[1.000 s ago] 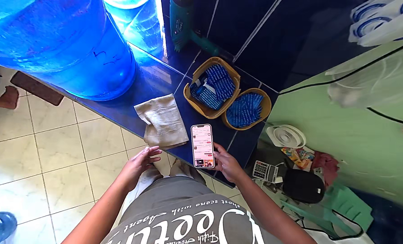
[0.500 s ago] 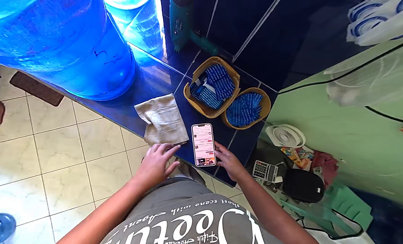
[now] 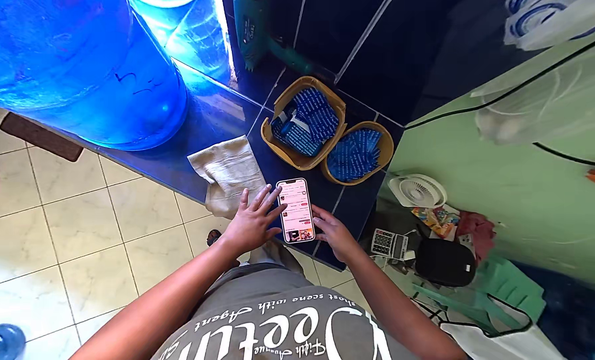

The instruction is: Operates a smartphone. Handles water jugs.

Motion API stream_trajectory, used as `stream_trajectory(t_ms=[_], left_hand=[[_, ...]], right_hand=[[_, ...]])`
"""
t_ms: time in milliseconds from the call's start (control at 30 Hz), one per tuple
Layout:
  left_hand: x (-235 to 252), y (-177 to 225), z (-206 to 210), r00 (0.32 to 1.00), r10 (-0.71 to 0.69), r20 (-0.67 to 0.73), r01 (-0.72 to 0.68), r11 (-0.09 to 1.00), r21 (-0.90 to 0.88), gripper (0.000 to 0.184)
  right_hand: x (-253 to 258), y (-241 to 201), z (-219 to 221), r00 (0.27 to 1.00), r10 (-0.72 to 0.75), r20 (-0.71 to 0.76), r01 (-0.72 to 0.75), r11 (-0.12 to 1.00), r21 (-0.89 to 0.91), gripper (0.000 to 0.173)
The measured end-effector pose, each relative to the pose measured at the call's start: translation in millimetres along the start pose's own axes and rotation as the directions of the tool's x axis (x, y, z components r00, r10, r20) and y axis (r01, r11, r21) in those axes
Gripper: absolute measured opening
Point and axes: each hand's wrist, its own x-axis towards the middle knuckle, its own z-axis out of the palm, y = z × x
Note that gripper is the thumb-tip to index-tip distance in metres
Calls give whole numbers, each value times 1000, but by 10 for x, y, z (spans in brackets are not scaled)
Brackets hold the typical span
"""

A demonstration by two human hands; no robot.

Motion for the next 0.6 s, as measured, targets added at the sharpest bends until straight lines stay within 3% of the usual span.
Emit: stream_trajectory(t_ms=[400, 600], left_hand=[[-21, -24, -9, 995, -80, -55, 79, 997, -18, 70], [-178, -34, 76, 993, -104, -55, 104, 995, -3, 65]], right_hand=[[-98, -69, -52, 1000, -29, -4, 28, 999, -45, 46], [-117, -74, -98, 1000, -18, -24, 18, 1000, 2, 42]])
